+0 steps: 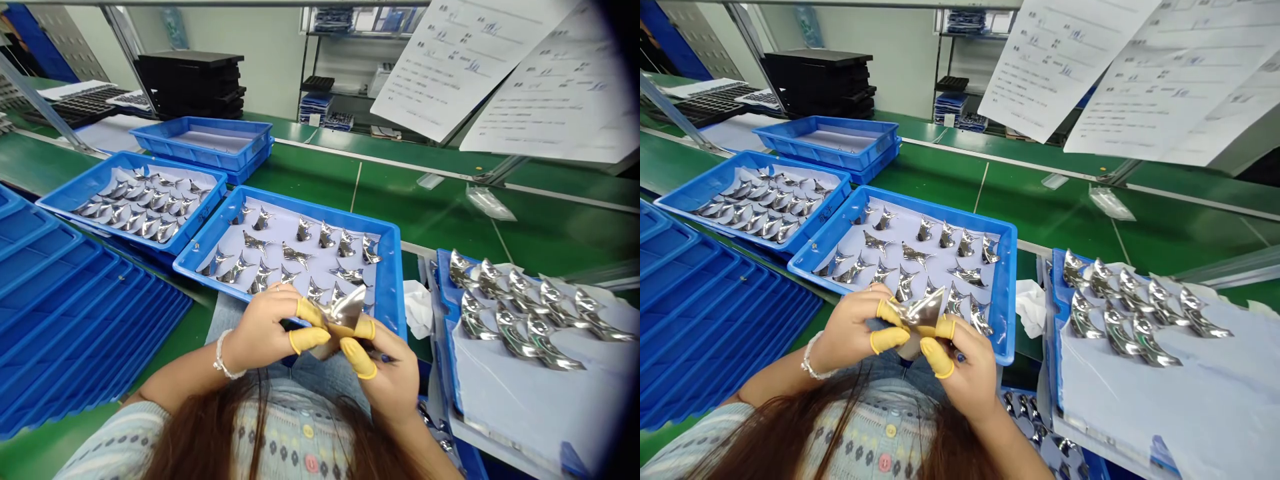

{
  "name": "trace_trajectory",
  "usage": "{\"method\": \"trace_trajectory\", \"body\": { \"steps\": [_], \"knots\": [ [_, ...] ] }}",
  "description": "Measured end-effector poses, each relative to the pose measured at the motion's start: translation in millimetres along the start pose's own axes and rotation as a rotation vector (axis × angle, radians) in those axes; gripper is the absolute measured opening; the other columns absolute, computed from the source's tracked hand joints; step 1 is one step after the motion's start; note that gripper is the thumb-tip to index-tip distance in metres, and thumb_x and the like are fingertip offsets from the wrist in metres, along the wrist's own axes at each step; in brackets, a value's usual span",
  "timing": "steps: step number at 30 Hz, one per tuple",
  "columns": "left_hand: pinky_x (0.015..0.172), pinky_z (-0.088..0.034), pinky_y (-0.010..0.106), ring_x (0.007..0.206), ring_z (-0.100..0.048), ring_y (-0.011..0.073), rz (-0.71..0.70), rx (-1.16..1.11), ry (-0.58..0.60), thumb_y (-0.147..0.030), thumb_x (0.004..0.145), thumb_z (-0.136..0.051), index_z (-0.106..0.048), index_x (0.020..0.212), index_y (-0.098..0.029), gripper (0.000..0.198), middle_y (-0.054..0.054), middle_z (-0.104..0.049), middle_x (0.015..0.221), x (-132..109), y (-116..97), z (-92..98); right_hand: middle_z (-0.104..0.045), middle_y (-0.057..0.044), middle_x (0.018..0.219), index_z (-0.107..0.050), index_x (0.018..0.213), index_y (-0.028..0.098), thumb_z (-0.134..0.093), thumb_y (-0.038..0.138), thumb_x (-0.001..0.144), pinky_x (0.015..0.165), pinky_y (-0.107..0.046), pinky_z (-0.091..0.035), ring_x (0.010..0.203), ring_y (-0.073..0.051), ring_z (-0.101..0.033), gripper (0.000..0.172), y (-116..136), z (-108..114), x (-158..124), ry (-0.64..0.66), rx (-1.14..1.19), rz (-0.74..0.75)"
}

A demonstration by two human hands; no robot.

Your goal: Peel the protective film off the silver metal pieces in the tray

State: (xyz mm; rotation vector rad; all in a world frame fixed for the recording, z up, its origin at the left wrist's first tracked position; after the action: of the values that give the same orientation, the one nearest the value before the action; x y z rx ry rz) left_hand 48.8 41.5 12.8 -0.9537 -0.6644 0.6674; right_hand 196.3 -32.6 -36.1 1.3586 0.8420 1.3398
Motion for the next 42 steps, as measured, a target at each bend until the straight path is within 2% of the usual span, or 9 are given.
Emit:
{"method": "trace_trajectory", "body": {
  "steps": [3, 5, 9, 14, 20, 24, 30, 35, 42],
  "knots": [
    [0.058, -0.042, 0.025, 0.053, -0.054, 0.0111, 0.358, -0.438, 0.005, -0.031, 0.075, -0.072, -0.061, 0.065, -0.016, 0.021, -0.001, -0.061, 0.06, 1.9, 22.7, -6.7, -0.059, -0.001, 0.07, -0.068, 0.082, 0.021, -0.056, 0.036, 0.091, 0.055, -0.025, -0.038, 0.061, -0.014, -0.051, 0.021, -17.2, -4.9, -4.2, 0.046, 0.205, -0.157],
    [0.051, -0.04, 0.023, 0.045, -0.05, 0.0097, 0.498, -0.701, -0.004, -0.035, 0.074, -0.072, -0.056, 0.064, -0.016, 0.027, -0.003, -0.056, 0.053, 2.6, 33.5, -13.2, -0.059, -0.002, 0.067, -0.069, 0.082, 0.02, -0.054, 0.041, 0.092, 0.052, -0.025, -0.037, 0.056, -0.013, -0.048, 0.028, -27.1, -9.6, -8.8, 0.076, 0.367, -0.265],
    [0.048, -0.036, 0.019, 0.046, -0.045, 0.0066, 0.627, -0.931, -0.1, -0.039, 0.067, -0.078, -0.052, 0.061, -0.014, 0.037, -0.004, -0.05, 0.052, 3.7, 50.6, -20.0, -0.06, -0.003, 0.064, -0.072, 0.079, 0.019, -0.064, 0.042, 0.086, 0.048, -0.025, -0.035, 0.05, -0.011, -0.043, 0.026, -31.2, -17.1, -14.3, 0.122, 0.591, -0.369],
    [0.052, -0.036, 0.019, 0.052, -0.044, 0.0063, 0.764, -1.043, -0.104, -0.043, 0.061, -0.082, -0.052, 0.063, -0.013, 0.043, -0.002, -0.05, 0.057, -0.3, 65.2, -32.5, -0.065, -0.006, 0.063, -0.076, 0.084, 0.02, -0.072, 0.039, 0.079, 0.05, -0.026, -0.045, 0.052, -0.014, -0.055, 0.02, -22.1, -21.7, -11.4, 0.136, 0.725, -0.445],
    [0.052, -0.037, 0.02, 0.053, -0.045, 0.0071, 0.817, -1.148, -0.063, -0.041, 0.061, -0.082, -0.052, 0.064, -0.013, 0.042, -0.002, -0.051, 0.059, -3.7, 73.2, -46.5, -0.067, -0.005, 0.061, -0.075, 0.081, 0.019, -0.079, 0.037, 0.072, 0.046, -0.024, -0.045, 0.049, -0.014, -0.057, 0.021, -18.8, -23.9, -8.2, 0.084, 0.778, -0.465],
    [0.052, -0.037, 0.02, 0.053, -0.044, 0.0068, 0.835, -1.177, -0.048, -0.042, 0.063, -0.081, -0.053, 0.065, -0.013, 0.04, -0.003, -0.048, 0.059, -4.8, 75.9, -49.6, -0.062, -0.002, 0.055, -0.071, 0.075, 0.018, -0.081, 0.038, 0.069, 0.042, -0.019, -0.036, 0.044, -0.009, -0.048, 0.023, -23.0, -25.6, -7.9, 0.039, 0.773, -0.494],
    [0.052, -0.036, 0.019, 0.054, -0.043, 0.0057, 0.823, -1.22, -0.104, -0.043, 0.062, -0.082, -0.057, 0.069, -0.013, 0.039, -0.003, -0.049, 0.061, -2.2, 67.4, -38.7, -0.051, 0.004, 0.054, -0.064, 0.071, 0.017, -0.08, 0.04, 0.068, 0.038, -0.017, -0.021, 0.037, -0.003, -0.026, 0.028, -35.9, -33.0, -10.0, 0.03, 0.971, -0.593],
    [0.055, -0.037, 0.016, 0.055, -0.045, 0.0028, 0.761, -1.243, -0.096, -0.031, 0.063, -0.083, -0.067, 0.078, -0.013, 0.029, 0.0, -0.059, 0.072, -0.7, 50.7, -28.3, -0.046, 0.006, 0.055, -0.064, 0.077, 0.02, -0.077, 0.038, 0.073, 0.04, -0.017, -0.019, 0.038, -0.002, -0.023, 0.023, -47.7, -37.6, -17.7, 0.058, 1.068, -0.658],
    [0.058, -0.04, 0.019, 0.061, -0.052, 0.0064, 0.716, -1.153, -0.122, -0.026, 0.058, -0.086, -0.071, 0.077, -0.014, 0.027, 0.001, -0.063, 0.072, 0.8, 38.1, -25.8, -0.045, 0.006, 0.053, -0.063, 0.08, 0.02, -0.077, 0.037, 0.072, 0.04, -0.019, -0.019, 0.038, -0.003, -0.022, 0.024, -55.8, -42.3, -22.8, 0.1, 1.067, -0.66]
  ]
}}
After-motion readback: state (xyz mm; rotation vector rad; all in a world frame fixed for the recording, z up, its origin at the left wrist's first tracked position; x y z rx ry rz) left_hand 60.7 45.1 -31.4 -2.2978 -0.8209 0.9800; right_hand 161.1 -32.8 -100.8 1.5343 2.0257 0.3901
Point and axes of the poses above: each hand's wrist, its own x-axis towards the middle knuckle, its own z-axis out of the back of the hand, y = z × x, the point moved 5 cm from there along x, towards the middle knuckle
